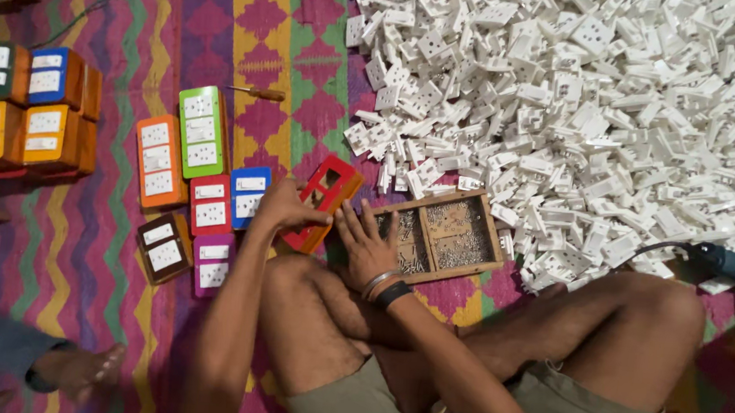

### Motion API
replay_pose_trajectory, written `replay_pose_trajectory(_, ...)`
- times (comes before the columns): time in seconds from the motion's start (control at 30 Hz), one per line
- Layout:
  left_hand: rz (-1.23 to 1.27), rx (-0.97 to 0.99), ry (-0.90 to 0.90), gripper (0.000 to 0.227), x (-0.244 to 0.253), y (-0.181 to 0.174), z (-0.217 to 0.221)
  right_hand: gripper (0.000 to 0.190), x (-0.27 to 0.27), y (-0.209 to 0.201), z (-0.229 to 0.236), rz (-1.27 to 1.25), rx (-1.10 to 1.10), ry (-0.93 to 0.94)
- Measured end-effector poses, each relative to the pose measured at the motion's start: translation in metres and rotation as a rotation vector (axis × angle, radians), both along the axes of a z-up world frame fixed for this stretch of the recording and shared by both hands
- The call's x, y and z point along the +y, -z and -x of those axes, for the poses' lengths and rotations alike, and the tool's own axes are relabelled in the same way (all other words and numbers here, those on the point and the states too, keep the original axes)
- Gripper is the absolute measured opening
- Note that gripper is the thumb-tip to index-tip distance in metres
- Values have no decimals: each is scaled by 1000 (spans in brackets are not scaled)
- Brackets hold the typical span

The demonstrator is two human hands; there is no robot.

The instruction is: The person sits on a patterned mat and assembles electrical sockets by inserting white plastic socket inserts into colored plastic frames. They pick up inserts from a large pile, align them in the frames, and place the completed units aside. A cordless drill and a small wooden box of screws are visible nearby.

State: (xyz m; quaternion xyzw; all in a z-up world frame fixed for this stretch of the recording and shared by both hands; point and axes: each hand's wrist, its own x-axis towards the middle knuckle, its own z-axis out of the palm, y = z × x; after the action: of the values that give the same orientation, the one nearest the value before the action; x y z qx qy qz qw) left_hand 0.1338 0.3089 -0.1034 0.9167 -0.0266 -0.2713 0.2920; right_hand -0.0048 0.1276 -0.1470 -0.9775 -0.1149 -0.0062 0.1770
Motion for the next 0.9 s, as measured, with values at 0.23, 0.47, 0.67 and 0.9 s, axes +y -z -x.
replay_pose_trajectory(0.23, -195, -256, 128, 59, -19, -19, 24, 99, 2, -6, 3, -35, 82, -9)
replay_pose_trajectory(0.47, -457, -765, 134, 40, -44, 29, 90, 75, 8, 19, 7, 173, -67, 31)
replay_pose_trajectory(0.67, -190, -596, -23, 36, -33, 36, 61, 76, 11, 19, 1, 65, -23, 7)
replay_pose_trajectory(0.9, -206, -449, 8, 29, -27, 26, 51, 81, 10, 15, 3, 17, 31, -1)
